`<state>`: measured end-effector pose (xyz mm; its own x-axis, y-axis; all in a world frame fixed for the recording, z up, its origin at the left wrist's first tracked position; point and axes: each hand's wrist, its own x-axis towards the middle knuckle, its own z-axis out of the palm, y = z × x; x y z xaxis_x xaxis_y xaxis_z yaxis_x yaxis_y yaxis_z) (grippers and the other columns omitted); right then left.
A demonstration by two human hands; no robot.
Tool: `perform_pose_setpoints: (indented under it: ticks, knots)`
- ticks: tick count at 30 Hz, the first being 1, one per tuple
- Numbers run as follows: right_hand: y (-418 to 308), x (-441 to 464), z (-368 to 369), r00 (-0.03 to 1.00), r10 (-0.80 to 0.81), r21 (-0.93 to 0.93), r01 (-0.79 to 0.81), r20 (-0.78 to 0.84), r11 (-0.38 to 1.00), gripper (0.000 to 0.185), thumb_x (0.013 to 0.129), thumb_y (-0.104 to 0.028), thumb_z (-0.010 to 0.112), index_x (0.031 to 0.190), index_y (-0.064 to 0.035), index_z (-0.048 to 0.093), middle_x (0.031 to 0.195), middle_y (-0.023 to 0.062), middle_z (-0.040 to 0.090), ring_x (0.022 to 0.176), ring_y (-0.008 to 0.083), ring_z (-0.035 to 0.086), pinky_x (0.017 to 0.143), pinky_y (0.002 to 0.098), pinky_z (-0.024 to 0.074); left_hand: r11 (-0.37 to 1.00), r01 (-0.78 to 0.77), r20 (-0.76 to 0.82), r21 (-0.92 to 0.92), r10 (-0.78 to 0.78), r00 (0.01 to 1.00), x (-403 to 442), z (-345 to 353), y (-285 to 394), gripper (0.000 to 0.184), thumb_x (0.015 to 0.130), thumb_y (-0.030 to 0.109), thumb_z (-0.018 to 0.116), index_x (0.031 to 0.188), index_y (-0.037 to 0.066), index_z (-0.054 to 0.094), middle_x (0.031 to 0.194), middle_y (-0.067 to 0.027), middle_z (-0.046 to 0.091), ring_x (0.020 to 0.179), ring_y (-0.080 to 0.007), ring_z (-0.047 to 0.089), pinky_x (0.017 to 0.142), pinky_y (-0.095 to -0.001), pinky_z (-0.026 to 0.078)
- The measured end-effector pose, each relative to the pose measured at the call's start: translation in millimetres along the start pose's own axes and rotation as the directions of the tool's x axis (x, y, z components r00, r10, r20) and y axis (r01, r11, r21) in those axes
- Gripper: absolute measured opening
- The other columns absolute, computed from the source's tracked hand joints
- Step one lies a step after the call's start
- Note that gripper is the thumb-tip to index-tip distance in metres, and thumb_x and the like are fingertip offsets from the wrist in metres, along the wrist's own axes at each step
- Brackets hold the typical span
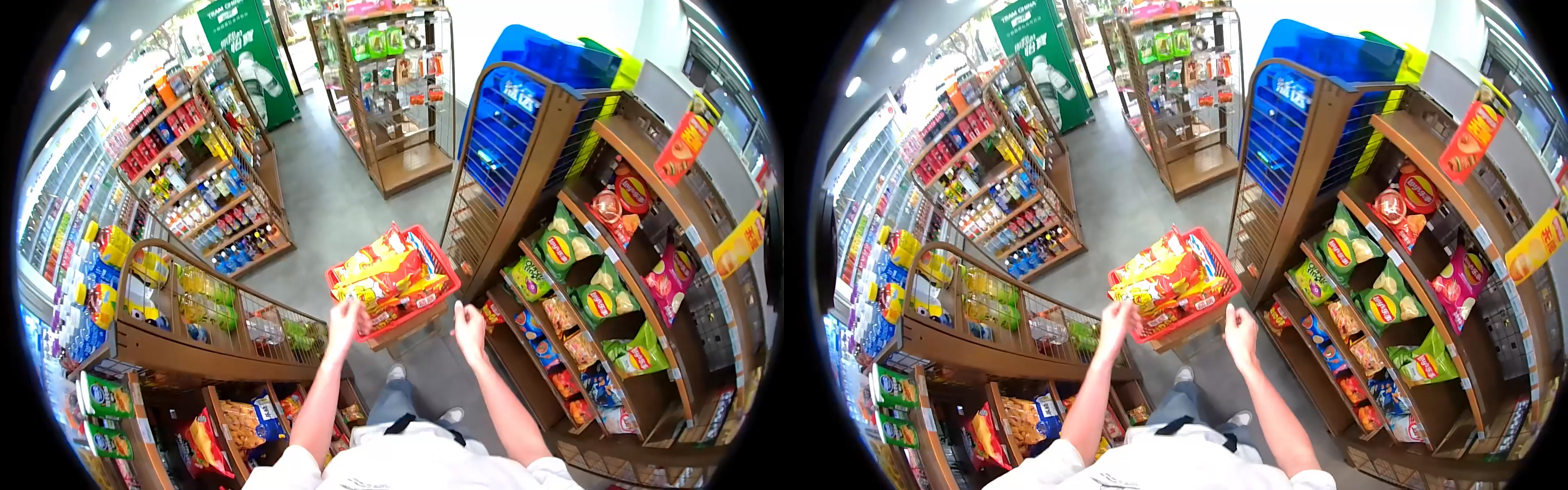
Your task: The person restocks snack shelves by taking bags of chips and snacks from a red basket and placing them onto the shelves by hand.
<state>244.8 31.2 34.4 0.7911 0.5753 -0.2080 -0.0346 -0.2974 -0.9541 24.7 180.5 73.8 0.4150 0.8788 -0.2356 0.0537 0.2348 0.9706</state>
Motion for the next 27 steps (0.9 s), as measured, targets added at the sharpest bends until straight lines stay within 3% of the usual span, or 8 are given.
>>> perform_pose_setpoints:
  ticks: [6, 8, 9, 12, 14, 18, 23, 27]
  knots:
    - [-31, 38, 54, 0.889, -0.456, -0.186, 0.453, 0.031, 0.872, 0.015, 0.088, -0.012, 0.061, 0.096, 0.0001, 0.057, 0.07, 0.0046, 0.059, 0.068, 0.0132, 0.06, 0.063, 0.0282, 0.05, 0.964, -0.24, -0.171, 0.112, 0.257, 0.951, 83, -41, 25, 0.019, 0.093, 0.015, 0.054, 0.091, -0.003, 0.059, 0.073, -0.0076, 0.064, 0.066, -0.012, 0.062, 0.053, -0.0256, 0.051]
    - [-57, 42, 67, 0.899, -0.406, -0.326, 0.438, 0.165, 0.838, 0.031, 0.078, -0.006, 0.066, 0.107, -0.0004, 0.056, 0.092, 0.0156, 0.06, 0.083, 0.0276, 0.062, 0.076, 0.0353, 0.05, 0.88, -0.34, -0.134, 0.332, 0.401, 0.906, 91, -47, 21, 0.017, 0.089, 0.013, 0.058, 0.094, -0.003, 0.06, 0.08, -0.0113, 0.067, 0.074, -0.0173, 0.065, 0.065, -0.0295, 0.052]
    - [-56, 49, 73, 0.865, -0.455, -0.359, 0.501, 0.211, 0.787, 0.04, 0.075, -0.005, 0.067, 0.112, -0.0018, 0.053, 0.1, 0.0163, 0.057, 0.093, 0.0296, 0.058, 0.083, 0.0371, 0.0475, 0.815, -0.391, -0.094, 0.428, 0.47, 0.877, 97, -51, 12, 0.016, 0.088, 0.012, 0.059, 0.094, -0.004, 0.06, 0.08, -0.0079, 0.067, 0.071, -0.0095, 0.06, 0.063, -0.0249, 0.049]
    - [-65, 66, 84, 0.786, -0.482, -0.462, 0.618, 0.388, 0.636, 0.069, 0.067, -0.002, 0.072, 0.13, -0.0064, 0.042, 0.124, 0.0175, 0.044, 0.12, 0.0354, 0.041, 0.102, 0.0418, 0.0359, 0.69, -0.404, 0.078, 0.601, 0.452, 0.889, 96, -60, 11, 0.028, 0.082, 0.022, 0.066, 0.096, -0.002, 0.061, 0.094, -0.0176, 0.065, 0.094, -0.0303, 0.062, 0.083, -0.0392, 0.048]
    - [-74, 76, 91, 0.765, -0.417, -0.515, 0.641, 0.491, 0.569, 0.087, 0.062, -0.007, 0.077, 0.137, -0.0084, 0.034, 0.138, 0.0207, 0.034, 0.13, 0.0374, 0.03, 0.108, 0.0414, 0.0297, 0.665, -0.392, 0.105, 0.635, 0.429, 0.897, 96, -64, 8, 0.037, 0.079, 0.027, 0.069, 0.099, -0.002, 0.06, 0.099, -0.0182, 0.064, 0.099, -0.0313, 0.059, 0.086, -0.0405, 0.047]
    - [-82, 106, 96, 0.654, -0.275, -0.454, 0.714, 0.705, 0.534, 0.105, 0.055, -0.011, 0.082, 0.143, -0.0098, 0.025, 0.146, 0.0201, 0.024, 0.135, 0.0365, 0.023, 0.111, 0.0411, 0.0254, 0.494, -0.434, 0.272, 0.753, 0.367, 0.89, 88, -52, 8, 0.065, 0.071, 0.041, 0.075, 0.113, -0.003, 0.054, 0.114, -0.0192, 0.057, 0.11, -0.0329, 0.053, 0.091, -0.0435, 0.043]
    - [-75, 132, 97, 0.565, -0.178, -0.467, 0.791, 0.806, 0.394, 0.092, 0.059, -0.008, 0.081, 0.138, -0.016, 0.034, 0.133, 0.0112, 0.04, 0.126, 0.0317, 0.039, 0.101, 0.0432, 0.0385, 0.164, -0.396, 0.358, 0.904, 0.219, 0.908, 92, -25, -9, 0.113, 0.049, 0.063, 0.079, 0.132, -0.003, 0.039, 0.118, -0.0196, 0.054, 0.11, -0.0348, 0.053, 0.088, -0.0469, 0.044]
    - [-65, 140, 98, 0.595, -0.208, -0.493, 0.778, 0.776, 0.389, 0.075, 0.062, -0.007, 0.08, 0.129, -0.0119, 0.045, 0.116, 0.0121, 0.048, 0.108, 0.034, 0.053, 0.091, 0.0411, 0.046, 0.039, -0.376, 0.364, 0.926, 0.171, 0.915, 98, -16, -13, 0.113, 0.049, 0.061, 0.08, 0.132, -0.003, 0.039, 0.114, -0.0175, 0.055, 0.106, -0.0322, 0.055, 0.085, -0.0451, 0.044]
